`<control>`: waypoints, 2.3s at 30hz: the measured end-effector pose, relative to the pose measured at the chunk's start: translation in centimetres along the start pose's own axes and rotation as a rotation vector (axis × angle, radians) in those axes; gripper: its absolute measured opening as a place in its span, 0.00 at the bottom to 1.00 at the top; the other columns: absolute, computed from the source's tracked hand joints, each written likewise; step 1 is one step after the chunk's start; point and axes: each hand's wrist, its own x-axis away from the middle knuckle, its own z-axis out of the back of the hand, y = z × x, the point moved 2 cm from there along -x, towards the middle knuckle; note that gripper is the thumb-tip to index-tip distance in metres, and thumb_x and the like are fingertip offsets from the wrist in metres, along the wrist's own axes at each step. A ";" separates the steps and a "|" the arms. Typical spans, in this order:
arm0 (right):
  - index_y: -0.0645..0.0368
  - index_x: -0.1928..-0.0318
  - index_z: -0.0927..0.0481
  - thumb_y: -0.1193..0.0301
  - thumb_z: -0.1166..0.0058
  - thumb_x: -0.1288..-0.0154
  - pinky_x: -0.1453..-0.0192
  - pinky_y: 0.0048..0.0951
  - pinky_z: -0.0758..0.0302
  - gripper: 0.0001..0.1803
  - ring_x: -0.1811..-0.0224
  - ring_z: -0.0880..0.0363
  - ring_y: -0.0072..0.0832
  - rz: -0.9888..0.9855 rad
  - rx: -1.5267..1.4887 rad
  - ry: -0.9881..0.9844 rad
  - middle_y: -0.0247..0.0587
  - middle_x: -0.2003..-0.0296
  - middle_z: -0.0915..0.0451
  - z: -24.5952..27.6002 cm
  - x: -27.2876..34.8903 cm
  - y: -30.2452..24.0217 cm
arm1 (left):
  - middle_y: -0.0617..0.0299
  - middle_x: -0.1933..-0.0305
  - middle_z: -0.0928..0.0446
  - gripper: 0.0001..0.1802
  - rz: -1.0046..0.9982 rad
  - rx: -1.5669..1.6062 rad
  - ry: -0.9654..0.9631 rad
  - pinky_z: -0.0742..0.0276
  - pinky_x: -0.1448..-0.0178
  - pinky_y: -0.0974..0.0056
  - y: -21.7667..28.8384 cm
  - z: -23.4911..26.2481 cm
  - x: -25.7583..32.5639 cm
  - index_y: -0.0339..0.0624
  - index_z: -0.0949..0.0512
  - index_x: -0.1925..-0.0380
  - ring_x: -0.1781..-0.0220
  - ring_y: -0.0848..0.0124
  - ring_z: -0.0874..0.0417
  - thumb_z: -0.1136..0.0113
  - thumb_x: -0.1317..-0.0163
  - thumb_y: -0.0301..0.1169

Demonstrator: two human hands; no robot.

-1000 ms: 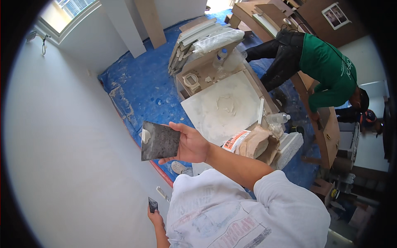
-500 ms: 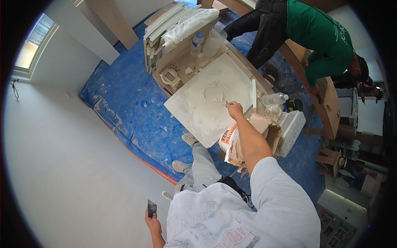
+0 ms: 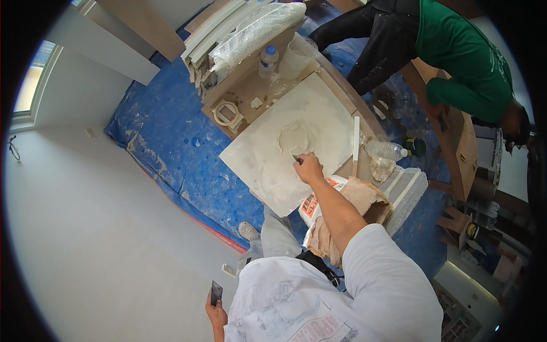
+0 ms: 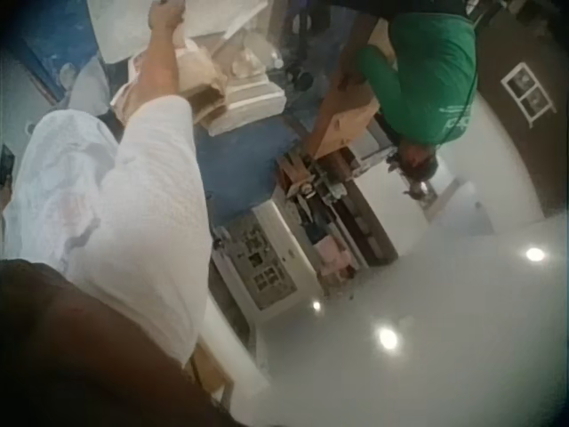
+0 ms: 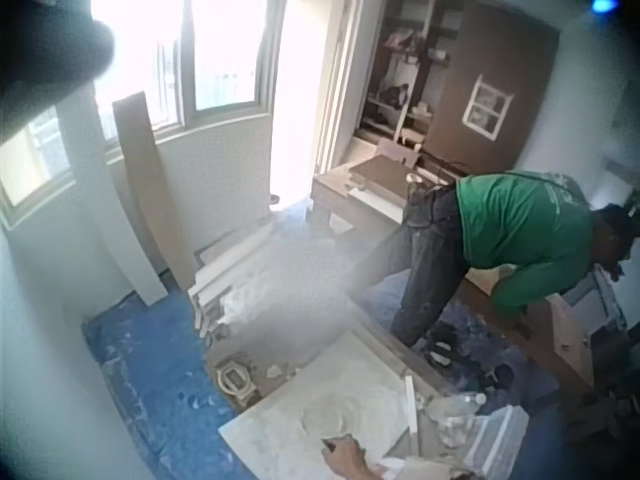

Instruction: The person uses a trowel and a hawk to apply white plaster to a wall, smoothing the surface with repeated strokes. The person periodically scrapes excess material from the trowel back onto the hawk to maintain a clean tool edge.

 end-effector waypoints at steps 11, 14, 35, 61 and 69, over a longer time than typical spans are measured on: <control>0.49 0.37 0.17 0.56 0.40 0.35 0.31 0.62 0.29 0.27 0.31 0.31 0.50 0.050 0.090 -0.100 0.49 0.36 0.29 -2.4 2.4 0.1 | 0.52 0.36 0.21 0.32 -0.048 0.151 0.029 0.29 0.34 0.67 4.2 -1.3 -0.4 0.29 0.31 0.29 0.40 0.67 0.20 0.54 0.35 0.11; 0.49 0.38 0.16 0.54 0.40 0.36 0.31 0.60 0.28 0.27 0.32 0.27 0.51 0.014 0.243 -0.274 0.51 0.35 0.26 -3.3 3.9 0.4 | 0.54 0.39 0.20 0.31 -0.050 0.223 0.047 0.27 0.36 0.68 5.9 -2.2 0.5 0.31 0.30 0.28 0.44 0.70 0.20 0.53 0.33 0.12; 0.56 0.29 0.28 0.64 0.40 0.32 0.19 0.55 0.40 0.32 0.24 0.34 0.42 0.927 -1.311 -1.567 0.49 0.29 0.31 12.0 35.1 -25.8 | 0.55 0.48 0.15 0.18 -0.300 1.667 -0.292 0.08 0.57 0.57 24.8 -0.5 11.2 0.38 0.24 0.42 0.51 0.63 0.10 0.48 0.28 0.31; 0.67 0.42 0.26 0.64 0.55 0.21 0.76 0.29 0.16 0.19 0.70 0.11 0.32 0.183 -0.417 -1.945 0.50 0.58 0.13 -3.9 74.0 -15.9 | 0.48 0.30 0.27 0.33 -1.265 0.122 1.269 0.25 0.26 0.48 -10.1 4.5 41.6 0.50 0.19 0.39 0.29 0.48 0.25 0.41 0.43 0.10; 0.68 0.43 0.26 0.63 0.55 0.20 0.79 0.27 0.24 0.20 0.70 0.14 0.30 0.629 -0.477 -1.889 0.50 0.58 0.14 -3.5 77.3 -21.9 | 0.49 0.38 0.21 0.23 -0.924 0.450 1.395 0.13 0.38 0.51 -13.3 1.4 44.0 0.40 0.23 0.36 0.37 0.54 0.17 0.44 0.31 0.17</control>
